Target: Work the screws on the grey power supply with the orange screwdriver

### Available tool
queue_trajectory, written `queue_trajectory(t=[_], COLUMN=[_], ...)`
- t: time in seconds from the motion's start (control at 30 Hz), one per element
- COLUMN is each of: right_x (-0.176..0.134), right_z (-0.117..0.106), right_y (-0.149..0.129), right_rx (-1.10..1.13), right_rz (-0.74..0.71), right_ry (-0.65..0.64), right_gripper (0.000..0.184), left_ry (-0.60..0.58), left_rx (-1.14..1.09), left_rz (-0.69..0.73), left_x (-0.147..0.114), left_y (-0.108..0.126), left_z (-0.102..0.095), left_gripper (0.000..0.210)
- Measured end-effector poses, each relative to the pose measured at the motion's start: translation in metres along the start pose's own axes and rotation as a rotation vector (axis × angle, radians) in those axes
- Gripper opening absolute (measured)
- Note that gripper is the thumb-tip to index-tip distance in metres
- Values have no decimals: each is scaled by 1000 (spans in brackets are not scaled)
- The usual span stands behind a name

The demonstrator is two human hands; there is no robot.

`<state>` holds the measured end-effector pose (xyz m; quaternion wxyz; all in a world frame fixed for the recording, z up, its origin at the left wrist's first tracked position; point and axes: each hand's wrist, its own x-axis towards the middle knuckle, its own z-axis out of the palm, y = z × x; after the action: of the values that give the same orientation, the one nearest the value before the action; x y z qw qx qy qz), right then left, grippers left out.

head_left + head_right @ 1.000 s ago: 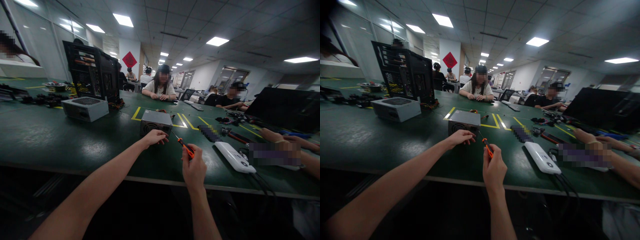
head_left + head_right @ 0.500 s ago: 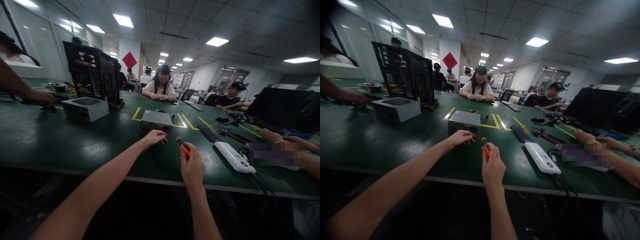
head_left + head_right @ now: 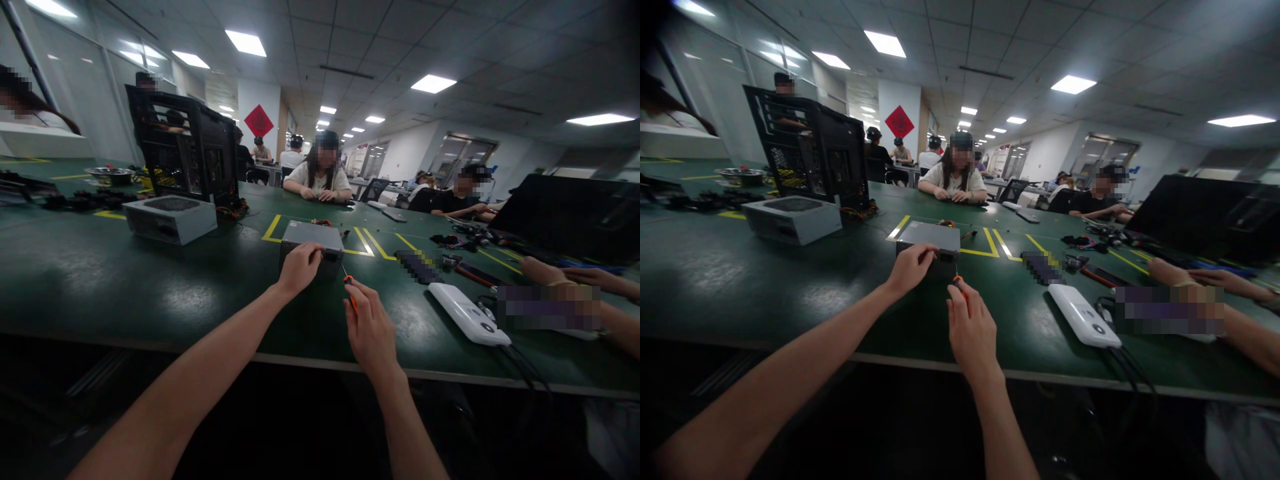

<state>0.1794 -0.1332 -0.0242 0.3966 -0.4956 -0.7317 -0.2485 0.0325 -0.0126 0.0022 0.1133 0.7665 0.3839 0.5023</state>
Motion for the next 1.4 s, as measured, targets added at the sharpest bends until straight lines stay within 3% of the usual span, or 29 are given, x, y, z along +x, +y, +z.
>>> queue_trajectory(t=[0.1,0.2,0.43,0.57,0.67,0.9,1.13,1.27,1.4], right_x=[0,5,18,20,20,17,15,14,12], right_z=[-3,-7,-9,-6,-2,5,5,7,5], right_y=[1,-3,-15,-9,-10,-15,-17,-14,-12], right_rx=[-74,-113,-80,-188,-140,-10,-48,-59,-96], right_rz=[163,226,124,180,215,16,81,70,173], right_ry=[48,30,33,124,172,147,134,215,189], right_gripper=[24,24,24,23,23,24,20,23,16], left_ry=[111,150,125,88,81,56,66,59,59], left_rx=[89,155,231,267,302,291,295,318,335], left_rz=[36,71,73,61,71,94,115,108,113], left_x=[2,3,3,2,1,3,3,3,3], left_y=[0,-2,-7,-6,-5,-10,-11,-12,-13], left_z=[-5,-6,-5,-5,-6,-8,-9,-8,-8], left_gripper=[23,23,23,22,21,23,22,22,22])
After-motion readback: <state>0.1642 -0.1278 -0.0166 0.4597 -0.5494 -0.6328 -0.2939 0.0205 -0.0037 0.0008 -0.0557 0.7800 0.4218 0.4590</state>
